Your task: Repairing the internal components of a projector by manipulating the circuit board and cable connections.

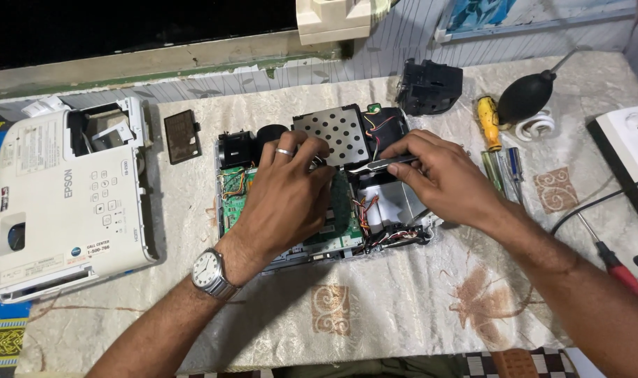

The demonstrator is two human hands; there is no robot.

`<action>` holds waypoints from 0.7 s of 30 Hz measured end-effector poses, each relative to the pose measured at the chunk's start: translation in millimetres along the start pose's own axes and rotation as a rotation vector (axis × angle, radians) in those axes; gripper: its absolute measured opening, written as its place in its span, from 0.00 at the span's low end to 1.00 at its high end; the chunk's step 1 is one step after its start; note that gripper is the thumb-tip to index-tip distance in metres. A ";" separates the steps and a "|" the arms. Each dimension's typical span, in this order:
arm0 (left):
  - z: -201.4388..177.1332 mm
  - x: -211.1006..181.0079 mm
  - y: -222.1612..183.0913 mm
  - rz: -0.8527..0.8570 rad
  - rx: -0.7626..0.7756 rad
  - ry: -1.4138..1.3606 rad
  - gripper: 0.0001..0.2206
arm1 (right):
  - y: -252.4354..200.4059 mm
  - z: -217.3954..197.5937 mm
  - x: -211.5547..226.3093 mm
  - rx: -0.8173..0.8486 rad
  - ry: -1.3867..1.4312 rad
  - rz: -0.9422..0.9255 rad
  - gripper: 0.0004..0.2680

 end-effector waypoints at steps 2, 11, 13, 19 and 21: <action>-0.5 -1.8 -0.1 0.003 0.005 0.011 0.03 | -1.2 -0.9 -1.3 -0.003 -0.001 -0.048 0.05; 6.5 -6.8 0.5 -0.062 0.097 0.009 0.04 | -3.1 -1.8 -7.9 0.003 0.013 -0.209 0.05; 14.9 -3.6 0.4 -0.087 0.118 -0.028 0.05 | -3.2 -2.2 -7.8 0.004 0.030 -0.202 0.05; 33.7 4.3 2.2 -0.117 0.135 -0.082 0.04 | -1.7 -4.1 -11.1 0.028 0.142 0.080 0.07; 36.8 5.2 1.9 -0.121 0.129 -0.117 0.04 | -1.5 -4.4 -15.3 0.038 0.148 0.148 0.07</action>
Point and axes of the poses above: each hand's wrist, its own y-axis towards the middle knuckle, its own z-axis out of the palm, x = y × z, the point moved 5 cm from there along y, towards the middle knuckle, and after that the axes turned 12 degrees about y, right-handed, at the moved point
